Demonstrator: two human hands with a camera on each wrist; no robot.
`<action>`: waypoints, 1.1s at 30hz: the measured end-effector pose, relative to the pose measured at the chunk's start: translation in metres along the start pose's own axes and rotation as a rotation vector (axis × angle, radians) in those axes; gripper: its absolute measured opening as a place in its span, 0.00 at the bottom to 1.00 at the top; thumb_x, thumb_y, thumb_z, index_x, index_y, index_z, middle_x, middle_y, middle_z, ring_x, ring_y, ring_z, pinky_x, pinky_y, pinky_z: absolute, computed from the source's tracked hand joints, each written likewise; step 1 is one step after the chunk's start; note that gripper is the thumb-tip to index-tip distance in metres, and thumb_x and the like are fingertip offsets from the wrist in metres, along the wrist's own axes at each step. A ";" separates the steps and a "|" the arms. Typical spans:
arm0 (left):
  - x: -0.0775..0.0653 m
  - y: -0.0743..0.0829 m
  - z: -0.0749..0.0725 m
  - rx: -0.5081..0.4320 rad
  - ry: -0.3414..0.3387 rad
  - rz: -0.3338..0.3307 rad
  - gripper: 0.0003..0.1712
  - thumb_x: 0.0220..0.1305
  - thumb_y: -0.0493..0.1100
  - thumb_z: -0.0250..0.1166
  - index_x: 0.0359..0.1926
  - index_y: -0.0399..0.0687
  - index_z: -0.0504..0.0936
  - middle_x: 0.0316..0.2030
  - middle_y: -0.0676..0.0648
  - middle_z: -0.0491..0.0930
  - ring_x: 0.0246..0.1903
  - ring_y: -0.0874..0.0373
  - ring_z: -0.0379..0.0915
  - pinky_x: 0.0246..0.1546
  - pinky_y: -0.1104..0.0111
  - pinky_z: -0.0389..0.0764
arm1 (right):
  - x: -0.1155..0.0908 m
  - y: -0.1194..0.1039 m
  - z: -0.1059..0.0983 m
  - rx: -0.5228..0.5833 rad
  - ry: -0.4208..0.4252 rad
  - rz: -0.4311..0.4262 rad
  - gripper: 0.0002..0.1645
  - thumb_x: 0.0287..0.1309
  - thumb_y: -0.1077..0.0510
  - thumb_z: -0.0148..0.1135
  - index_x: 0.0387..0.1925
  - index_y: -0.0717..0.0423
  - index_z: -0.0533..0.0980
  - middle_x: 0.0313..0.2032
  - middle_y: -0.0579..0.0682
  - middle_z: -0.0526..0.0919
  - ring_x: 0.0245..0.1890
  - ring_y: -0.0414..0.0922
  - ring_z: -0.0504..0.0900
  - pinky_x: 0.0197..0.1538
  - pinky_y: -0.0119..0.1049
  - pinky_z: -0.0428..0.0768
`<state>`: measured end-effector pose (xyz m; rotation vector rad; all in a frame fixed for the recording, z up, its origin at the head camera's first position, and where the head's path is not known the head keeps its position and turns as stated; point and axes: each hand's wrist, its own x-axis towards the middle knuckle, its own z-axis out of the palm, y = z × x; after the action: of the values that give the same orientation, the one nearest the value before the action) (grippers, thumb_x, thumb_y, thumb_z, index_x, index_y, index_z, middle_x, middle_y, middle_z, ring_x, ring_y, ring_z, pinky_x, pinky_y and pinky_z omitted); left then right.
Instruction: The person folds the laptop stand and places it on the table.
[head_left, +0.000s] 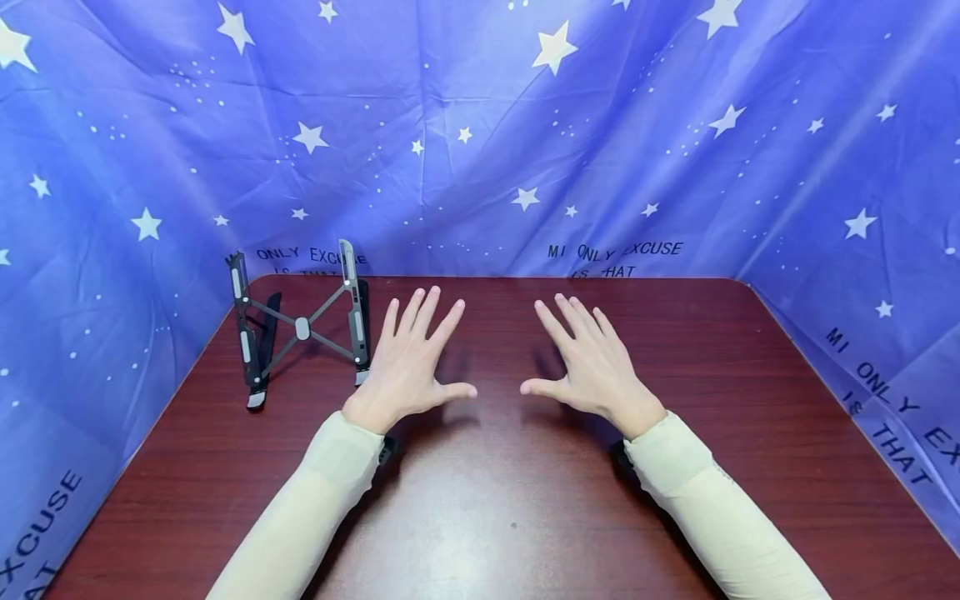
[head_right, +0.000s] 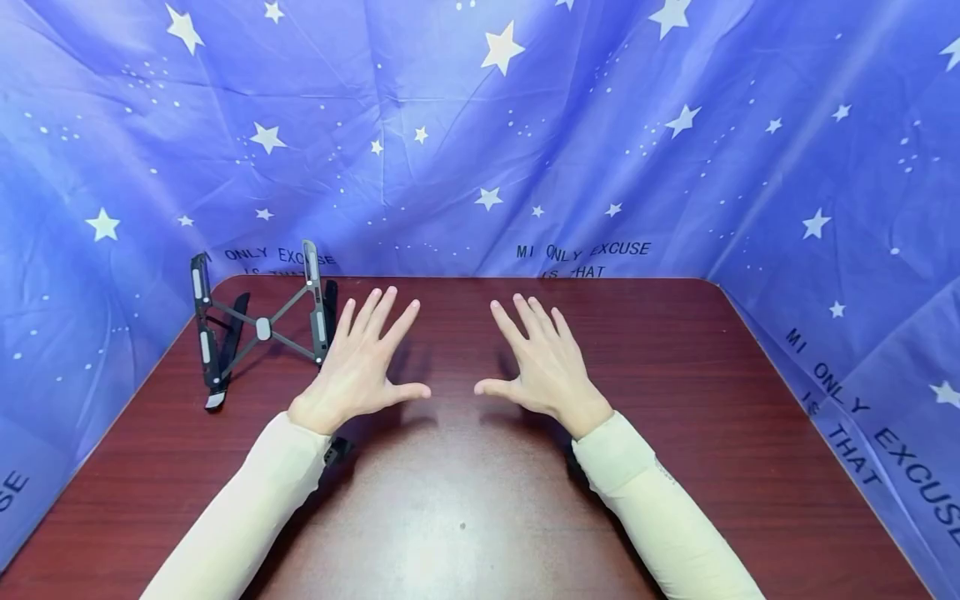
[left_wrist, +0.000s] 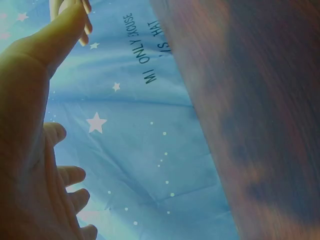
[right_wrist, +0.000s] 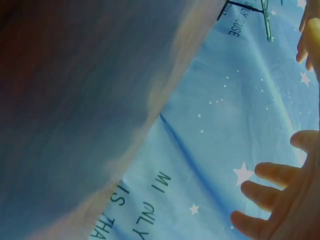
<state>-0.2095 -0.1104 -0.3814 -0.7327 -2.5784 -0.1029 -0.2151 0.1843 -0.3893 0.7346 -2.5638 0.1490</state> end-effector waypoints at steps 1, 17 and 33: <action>0.000 -0.001 0.000 -0.004 0.011 0.004 0.70 0.35 0.86 0.58 0.75 0.56 0.50 0.72 0.37 0.49 0.72 0.44 0.36 0.68 0.46 0.35 | 0.000 0.000 0.000 0.012 0.005 -0.004 0.68 0.36 0.14 0.53 0.74 0.44 0.51 0.69 0.60 0.60 0.69 0.56 0.57 0.68 0.56 0.54; -0.017 -0.020 -0.005 -0.127 0.049 0.028 0.61 0.45 0.72 0.67 0.73 0.49 0.55 0.68 0.35 0.57 0.68 0.40 0.51 0.67 0.49 0.52 | 0.014 -0.017 0.004 0.156 0.154 -0.080 0.58 0.43 0.28 0.65 0.71 0.52 0.60 0.62 0.55 0.71 0.61 0.53 0.70 0.61 0.52 0.67; -0.036 -0.047 -0.011 -0.138 0.102 0.005 0.58 0.45 0.69 0.70 0.70 0.44 0.61 0.66 0.34 0.62 0.68 0.40 0.51 0.65 0.47 0.57 | 0.040 -0.037 0.015 0.184 0.117 -0.087 0.56 0.47 0.27 0.62 0.71 0.51 0.59 0.62 0.53 0.71 0.60 0.51 0.70 0.59 0.50 0.69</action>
<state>-0.2016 -0.1699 -0.3853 -0.7633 -2.4904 -0.3107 -0.2313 0.1301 -0.3854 0.8764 -2.4249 0.3923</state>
